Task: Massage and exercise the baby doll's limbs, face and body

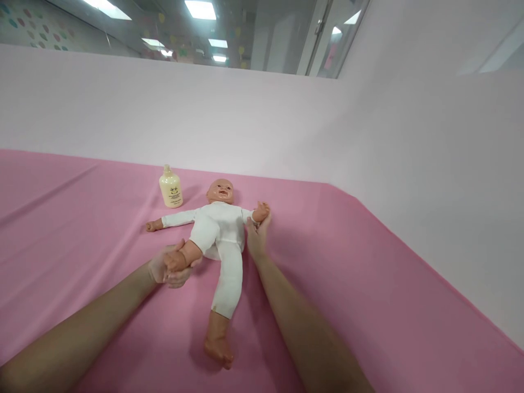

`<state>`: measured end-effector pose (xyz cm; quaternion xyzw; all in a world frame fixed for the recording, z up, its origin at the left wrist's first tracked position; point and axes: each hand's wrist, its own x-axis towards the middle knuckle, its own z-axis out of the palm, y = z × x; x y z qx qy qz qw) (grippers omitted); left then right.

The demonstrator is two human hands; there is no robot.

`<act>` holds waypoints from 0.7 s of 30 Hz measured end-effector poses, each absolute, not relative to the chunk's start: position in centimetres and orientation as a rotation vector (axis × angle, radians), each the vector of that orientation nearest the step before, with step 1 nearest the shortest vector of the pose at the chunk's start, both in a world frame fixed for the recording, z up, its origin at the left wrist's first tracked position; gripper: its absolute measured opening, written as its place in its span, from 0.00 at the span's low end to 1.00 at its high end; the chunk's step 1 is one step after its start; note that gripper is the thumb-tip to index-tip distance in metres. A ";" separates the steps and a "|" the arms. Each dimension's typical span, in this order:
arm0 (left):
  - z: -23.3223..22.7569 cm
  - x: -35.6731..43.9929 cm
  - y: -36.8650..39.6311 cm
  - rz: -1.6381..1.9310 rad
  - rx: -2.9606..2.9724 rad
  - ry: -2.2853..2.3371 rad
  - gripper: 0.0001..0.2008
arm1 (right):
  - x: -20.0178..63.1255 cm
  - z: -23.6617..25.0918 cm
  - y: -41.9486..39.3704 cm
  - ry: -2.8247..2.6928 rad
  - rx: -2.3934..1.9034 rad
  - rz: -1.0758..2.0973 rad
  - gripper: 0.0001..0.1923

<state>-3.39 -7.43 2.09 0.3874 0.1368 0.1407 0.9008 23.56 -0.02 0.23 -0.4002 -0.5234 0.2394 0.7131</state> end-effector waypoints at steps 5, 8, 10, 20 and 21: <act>2.7 -2.9 -7.1 0.432 0.769 0.208 0.30 | 23.0 0.2 -1.0 -1.437 -0.921 0.438 0.30; 2.5 -2.7 -7.0 0.454 0.771 0.198 0.31 | 23.0 0.3 -1.3 -1.627 -0.906 0.328 0.21; 2.3 -2.5 -7.0 0.463 0.767 0.223 0.31 | 23.0 0.6 -1.3 -1.710 -0.885 0.281 0.18; 2.6 -3.1 -7.8 0.314 0.810 0.310 0.26 | 23.1 -0.1 -1.0 -1.659 -0.939 0.318 0.25; 2.4 -3.4 -8.0 0.307 0.813 0.370 0.26 | 23.1 -0.2 -0.9 -1.587 -0.963 0.355 0.28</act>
